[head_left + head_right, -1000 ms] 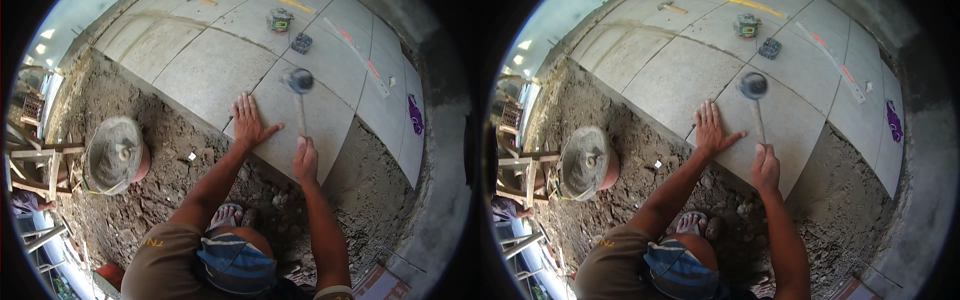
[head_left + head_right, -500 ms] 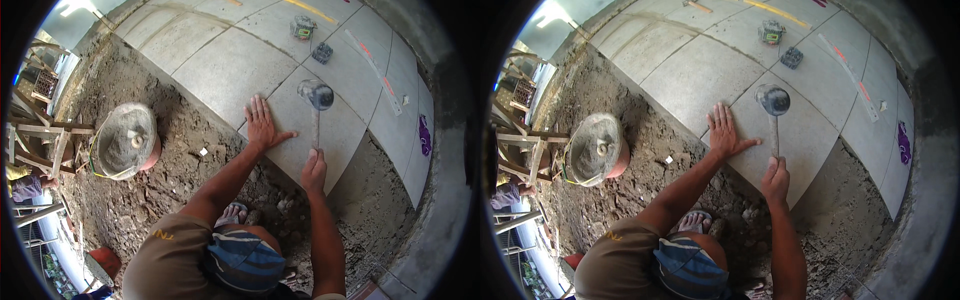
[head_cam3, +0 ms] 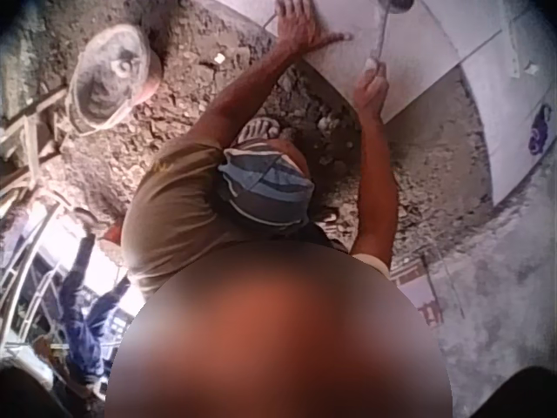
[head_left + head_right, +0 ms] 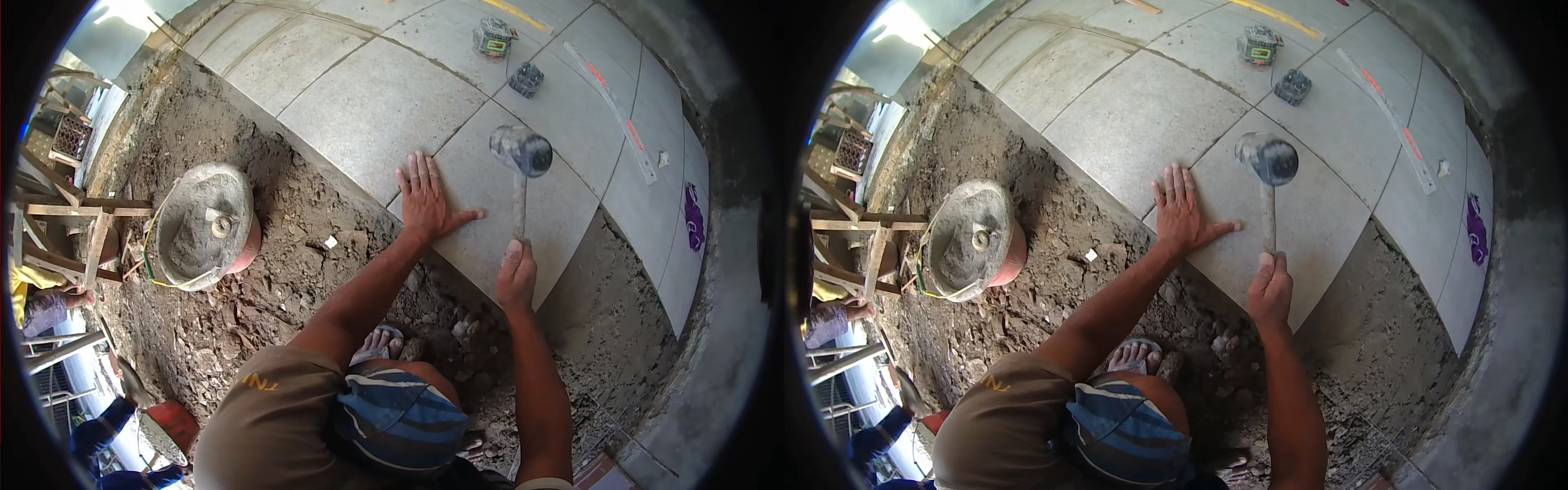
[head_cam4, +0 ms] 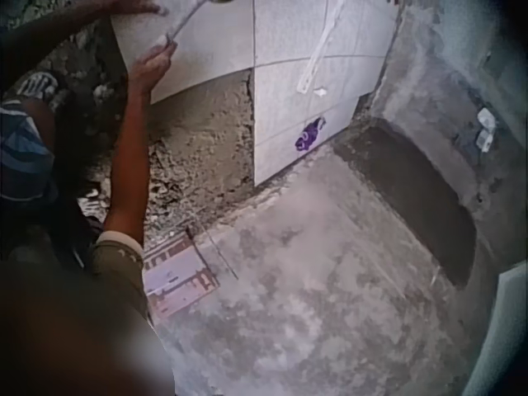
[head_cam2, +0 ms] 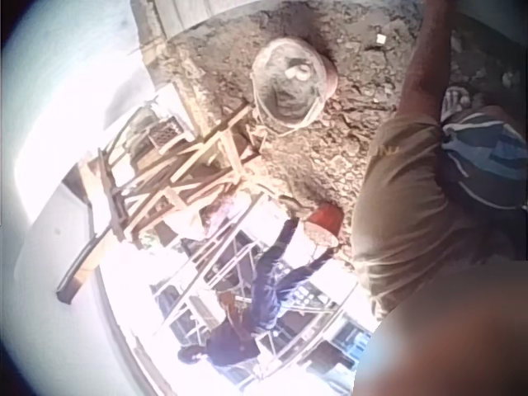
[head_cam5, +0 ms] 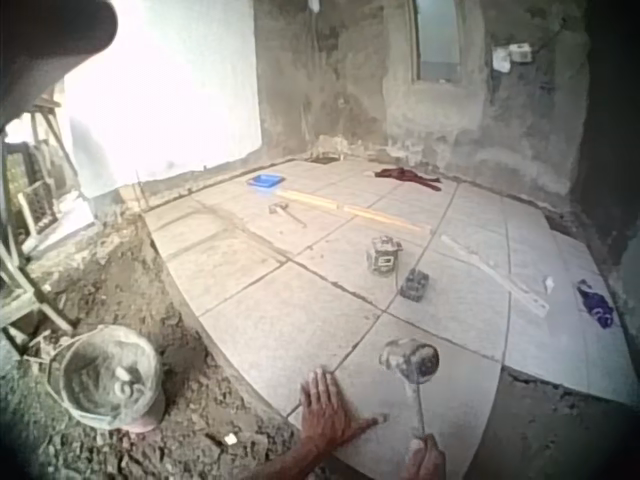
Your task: The person is laying tiles on a floor using a trowel and a rubber mallet.
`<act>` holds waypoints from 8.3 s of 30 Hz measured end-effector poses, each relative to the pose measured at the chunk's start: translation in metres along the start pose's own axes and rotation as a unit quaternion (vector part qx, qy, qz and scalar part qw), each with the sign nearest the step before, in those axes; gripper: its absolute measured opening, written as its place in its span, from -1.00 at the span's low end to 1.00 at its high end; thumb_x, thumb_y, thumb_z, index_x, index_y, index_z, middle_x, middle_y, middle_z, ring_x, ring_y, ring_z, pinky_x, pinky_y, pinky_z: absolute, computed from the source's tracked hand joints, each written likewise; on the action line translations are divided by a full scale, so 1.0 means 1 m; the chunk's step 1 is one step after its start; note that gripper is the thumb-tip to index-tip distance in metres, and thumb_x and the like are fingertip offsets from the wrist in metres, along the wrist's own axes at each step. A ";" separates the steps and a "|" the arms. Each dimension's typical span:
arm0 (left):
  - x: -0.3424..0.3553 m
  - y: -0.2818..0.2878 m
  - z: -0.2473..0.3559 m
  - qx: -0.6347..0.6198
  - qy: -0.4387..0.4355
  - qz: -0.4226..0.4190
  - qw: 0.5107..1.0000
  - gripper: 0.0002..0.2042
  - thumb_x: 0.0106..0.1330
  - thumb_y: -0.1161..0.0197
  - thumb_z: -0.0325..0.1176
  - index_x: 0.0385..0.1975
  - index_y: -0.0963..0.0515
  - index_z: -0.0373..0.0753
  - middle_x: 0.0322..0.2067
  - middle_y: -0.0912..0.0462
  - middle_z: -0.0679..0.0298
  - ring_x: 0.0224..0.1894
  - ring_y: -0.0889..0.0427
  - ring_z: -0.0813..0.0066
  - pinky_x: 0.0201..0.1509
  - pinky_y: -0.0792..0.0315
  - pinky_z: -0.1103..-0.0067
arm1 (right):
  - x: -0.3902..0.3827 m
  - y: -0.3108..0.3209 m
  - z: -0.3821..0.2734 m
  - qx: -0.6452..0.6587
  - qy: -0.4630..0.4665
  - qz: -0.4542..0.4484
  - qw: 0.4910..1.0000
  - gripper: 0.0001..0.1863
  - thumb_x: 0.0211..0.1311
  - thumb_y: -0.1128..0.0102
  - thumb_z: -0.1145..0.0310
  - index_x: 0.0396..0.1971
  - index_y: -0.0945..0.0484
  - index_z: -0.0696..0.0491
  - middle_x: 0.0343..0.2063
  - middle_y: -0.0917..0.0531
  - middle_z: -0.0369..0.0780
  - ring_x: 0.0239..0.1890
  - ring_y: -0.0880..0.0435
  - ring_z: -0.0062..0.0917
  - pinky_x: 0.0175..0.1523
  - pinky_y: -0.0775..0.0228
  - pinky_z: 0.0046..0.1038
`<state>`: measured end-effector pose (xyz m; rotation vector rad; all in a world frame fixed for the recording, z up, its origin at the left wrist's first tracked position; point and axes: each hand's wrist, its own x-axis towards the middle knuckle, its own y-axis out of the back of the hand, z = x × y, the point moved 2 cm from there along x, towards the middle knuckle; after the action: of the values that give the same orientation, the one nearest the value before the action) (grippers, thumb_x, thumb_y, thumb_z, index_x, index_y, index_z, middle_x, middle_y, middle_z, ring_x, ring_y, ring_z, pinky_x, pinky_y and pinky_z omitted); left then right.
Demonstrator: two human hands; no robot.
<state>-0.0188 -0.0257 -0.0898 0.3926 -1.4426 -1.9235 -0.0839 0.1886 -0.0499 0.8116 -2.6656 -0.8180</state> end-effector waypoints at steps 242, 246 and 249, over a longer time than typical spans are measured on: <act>0.007 -0.007 0.031 0.084 -0.089 -0.029 0.992 0.09 0.14 0.19 0.67 0.57 0.05 0.04 0.56 0.17 -0.07 0.58 0.26 -0.20 0.51 0.41 -0.16 | -0.085 0.075 0.048 -0.163 -0.093 -0.007 0.982 -0.55 0.57 0.14 0.08 -0.22 -0.51 0.21 -0.46 -0.61 0.16 -0.30 -0.65 0.14 -0.31 -0.41 0.00; 0.006 -0.011 0.030 0.077 -0.079 -0.041 0.993 0.09 0.14 0.21 0.67 0.58 0.06 0.04 0.57 0.18 -0.03 0.58 0.28 -0.19 0.51 0.43 -0.17 | -0.075 0.067 0.042 -0.074 -0.045 0.061 0.994 -0.57 0.57 0.12 0.09 -0.26 -0.49 0.20 -0.50 -0.59 0.15 -0.34 -0.63 0.15 -0.32 -0.38 -0.01; 0.007 -0.008 0.031 0.082 -0.080 -0.035 0.993 0.10 0.13 0.23 0.68 0.58 0.07 0.03 0.57 0.19 -0.02 0.58 0.29 -0.19 0.51 0.44 -0.17 | -0.068 0.061 0.042 -0.097 -0.028 0.059 0.993 -0.58 0.56 0.12 0.11 -0.27 -0.48 0.19 -0.50 -0.60 0.14 -0.34 -0.63 0.16 -0.32 -0.38 -0.01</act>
<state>-0.0455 -0.0074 -0.0857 0.3755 -1.7195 -1.9339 -0.0705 0.2883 -0.0531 0.5869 -2.5994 -1.0627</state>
